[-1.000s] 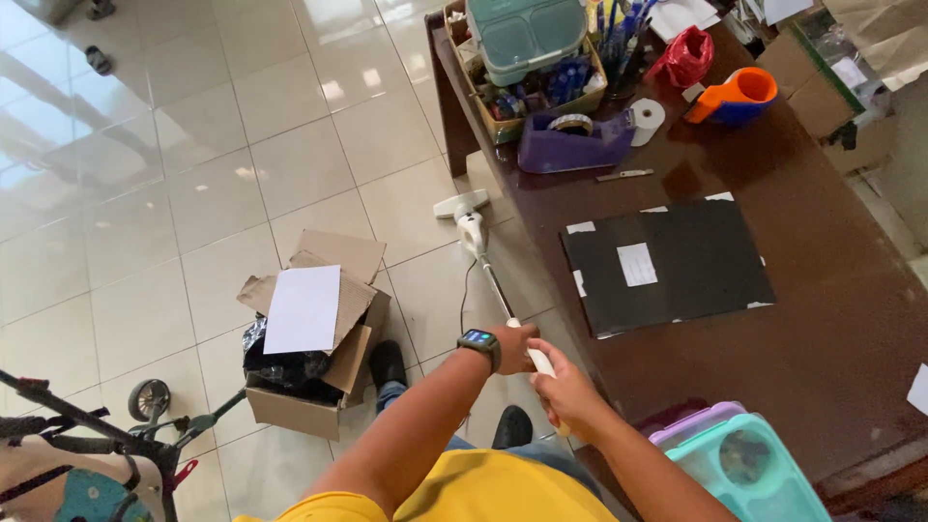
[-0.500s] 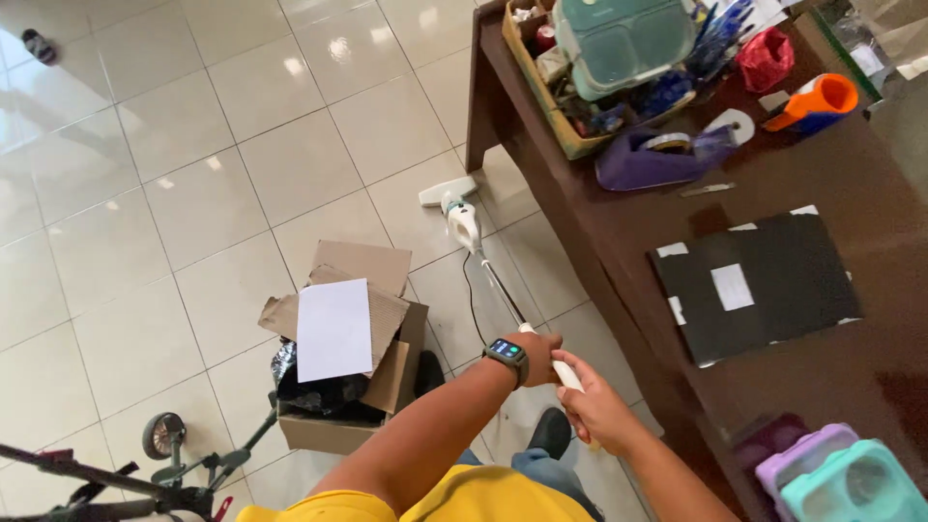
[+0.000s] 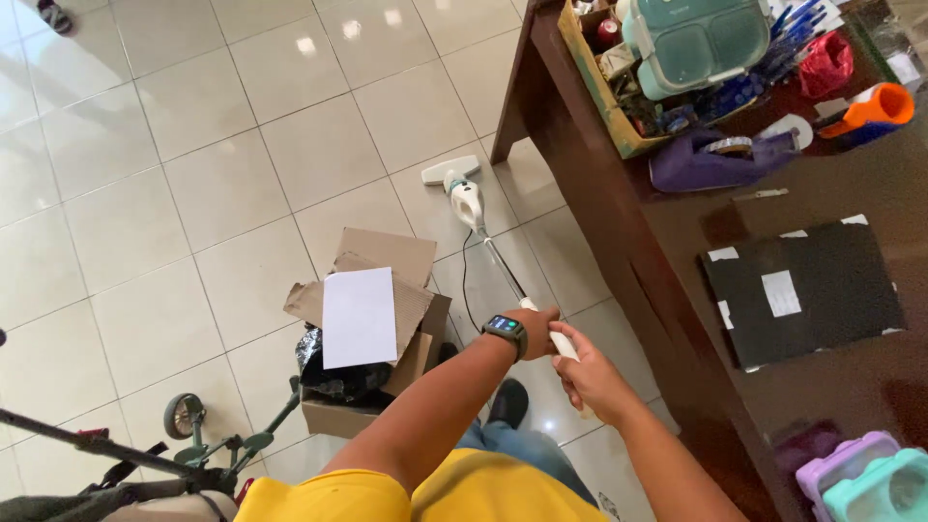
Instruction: Vacuuming a tiled floor around furniture, toys, and boxes.
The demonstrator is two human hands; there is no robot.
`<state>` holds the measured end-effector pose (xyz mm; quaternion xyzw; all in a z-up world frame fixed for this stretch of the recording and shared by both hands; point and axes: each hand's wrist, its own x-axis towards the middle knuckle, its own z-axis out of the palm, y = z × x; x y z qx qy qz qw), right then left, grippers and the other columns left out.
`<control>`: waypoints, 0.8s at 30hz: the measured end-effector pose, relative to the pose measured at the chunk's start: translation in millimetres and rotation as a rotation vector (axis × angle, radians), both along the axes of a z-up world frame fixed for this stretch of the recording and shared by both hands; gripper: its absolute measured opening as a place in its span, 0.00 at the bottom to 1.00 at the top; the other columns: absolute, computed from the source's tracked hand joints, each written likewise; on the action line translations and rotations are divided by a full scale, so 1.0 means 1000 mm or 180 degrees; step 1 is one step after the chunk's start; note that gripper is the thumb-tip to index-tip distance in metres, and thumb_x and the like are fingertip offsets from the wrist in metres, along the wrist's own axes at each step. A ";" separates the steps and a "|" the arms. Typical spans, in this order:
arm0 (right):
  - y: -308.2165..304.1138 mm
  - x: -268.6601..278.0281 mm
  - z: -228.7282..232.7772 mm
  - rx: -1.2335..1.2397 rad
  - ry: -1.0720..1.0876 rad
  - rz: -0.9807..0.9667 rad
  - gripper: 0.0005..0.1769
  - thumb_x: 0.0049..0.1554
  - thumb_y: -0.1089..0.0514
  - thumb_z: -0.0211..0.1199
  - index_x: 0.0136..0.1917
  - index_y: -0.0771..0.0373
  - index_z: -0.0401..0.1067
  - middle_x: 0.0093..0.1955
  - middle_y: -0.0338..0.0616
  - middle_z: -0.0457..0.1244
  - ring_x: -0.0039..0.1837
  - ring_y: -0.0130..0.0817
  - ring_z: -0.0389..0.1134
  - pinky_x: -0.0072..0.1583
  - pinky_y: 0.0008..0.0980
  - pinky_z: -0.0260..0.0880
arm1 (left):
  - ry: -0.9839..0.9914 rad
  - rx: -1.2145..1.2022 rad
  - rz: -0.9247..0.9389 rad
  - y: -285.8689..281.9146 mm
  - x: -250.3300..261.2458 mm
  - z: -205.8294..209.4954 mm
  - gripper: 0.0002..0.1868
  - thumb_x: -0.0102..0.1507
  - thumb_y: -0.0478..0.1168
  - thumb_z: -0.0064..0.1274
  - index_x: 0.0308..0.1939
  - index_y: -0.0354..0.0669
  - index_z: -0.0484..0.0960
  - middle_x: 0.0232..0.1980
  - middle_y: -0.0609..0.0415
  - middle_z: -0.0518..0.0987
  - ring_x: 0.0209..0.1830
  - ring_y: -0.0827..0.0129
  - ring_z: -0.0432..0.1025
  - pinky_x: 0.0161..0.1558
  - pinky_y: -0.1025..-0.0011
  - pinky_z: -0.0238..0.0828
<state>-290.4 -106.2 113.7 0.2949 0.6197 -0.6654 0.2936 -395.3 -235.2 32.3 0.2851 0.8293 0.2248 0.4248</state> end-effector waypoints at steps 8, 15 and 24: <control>-0.020 0.027 -0.016 -0.0048 0.0087 -0.0180 0.34 0.58 0.62 0.56 0.76 0.49 0.57 0.29 0.38 0.57 0.23 0.27 0.53 0.27 0.30 0.54 | 0.0121 -0.0207 -0.0017 -0.007 0.023 -0.021 0.32 0.58 0.52 0.61 0.63 0.53 0.69 0.55 0.43 0.81 0.55 0.45 0.76 0.53 0.52 0.73; -0.010 0.048 -0.032 -0.0090 0.0315 -0.0538 0.30 0.61 0.57 0.56 0.76 0.50 0.57 0.32 0.38 0.58 0.24 0.25 0.54 0.27 0.28 0.55 | 0.0255 -0.0057 0.0461 0.004 0.056 -0.034 0.26 0.60 0.45 0.58 0.61 0.48 0.71 0.49 0.37 0.83 0.51 0.42 0.78 0.50 0.50 0.74; -0.009 0.036 -0.038 -0.0555 0.0402 -0.0856 0.28 0.63 0.57 0.53 0.75 0.55 0.57 0.31 0.38 0.56 0.23 0.25 0.51 0.26 0.28 0.52 | 0.0334 -0.0304 0.0426 0.008 0.039 0.002 0.26 0.60 0.46 0.58 0.61 0.48 0.71 0.49 0.37 0.82 0.51 0.42 0.77 0.49 0.49 0.74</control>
